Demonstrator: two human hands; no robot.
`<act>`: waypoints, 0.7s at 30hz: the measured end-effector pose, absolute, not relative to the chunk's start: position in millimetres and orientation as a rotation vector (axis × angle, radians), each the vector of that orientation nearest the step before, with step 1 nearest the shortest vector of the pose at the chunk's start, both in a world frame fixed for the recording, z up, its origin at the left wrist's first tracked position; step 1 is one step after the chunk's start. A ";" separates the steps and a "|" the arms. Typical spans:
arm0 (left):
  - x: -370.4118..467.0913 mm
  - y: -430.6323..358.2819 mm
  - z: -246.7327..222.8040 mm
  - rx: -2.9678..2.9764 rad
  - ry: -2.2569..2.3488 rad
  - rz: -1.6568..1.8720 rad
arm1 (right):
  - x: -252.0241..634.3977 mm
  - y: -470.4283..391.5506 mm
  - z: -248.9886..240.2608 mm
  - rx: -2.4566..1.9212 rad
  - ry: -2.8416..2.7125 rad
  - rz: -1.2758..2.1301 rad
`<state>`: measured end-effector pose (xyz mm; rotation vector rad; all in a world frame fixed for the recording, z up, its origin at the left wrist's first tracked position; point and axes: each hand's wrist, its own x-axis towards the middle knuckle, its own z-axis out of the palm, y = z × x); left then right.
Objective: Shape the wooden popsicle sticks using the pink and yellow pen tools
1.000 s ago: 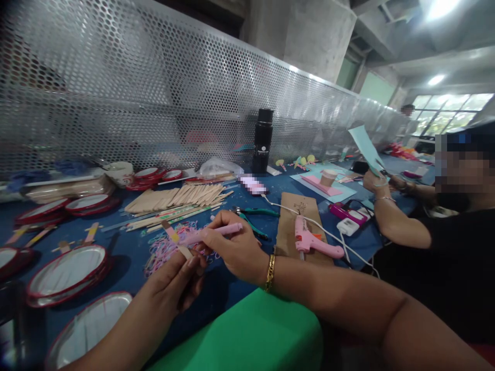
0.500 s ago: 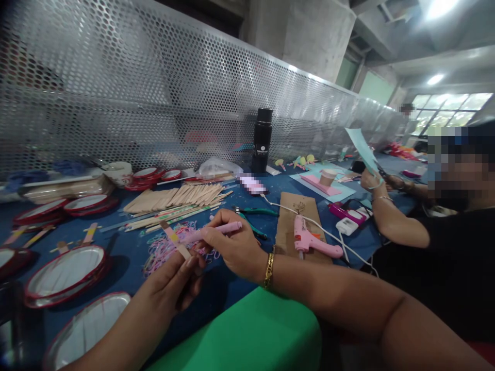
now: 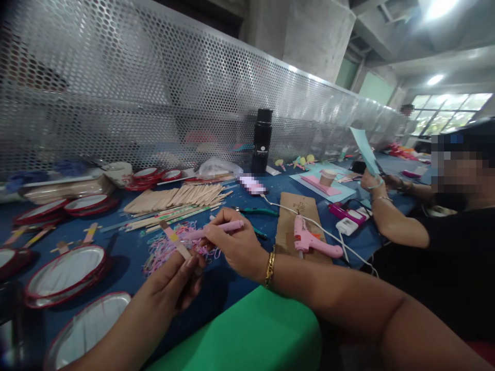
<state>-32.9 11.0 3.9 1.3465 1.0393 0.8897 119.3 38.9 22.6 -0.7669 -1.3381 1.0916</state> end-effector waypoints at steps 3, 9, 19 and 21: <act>-32.6 11.9 2.0 1.365 1.030 0.889 | 118.1 37.0 23.2 -0.750 -1.329 1.103; -32.4 10.7 3.8 1.389 1.044 0.895 | 117.3 37.9 21.6 -0.758 -1.353 1.104; -32.3 11.7 1.2 1.341 1.032 0.908 | 118.9 38.4 20.4 -0.743 -1.347 1.100; -32.1 11.3 2.2 1.345 1.025 0.905 | 118.7 39.6 20.2 -0.751 -1.349 1.108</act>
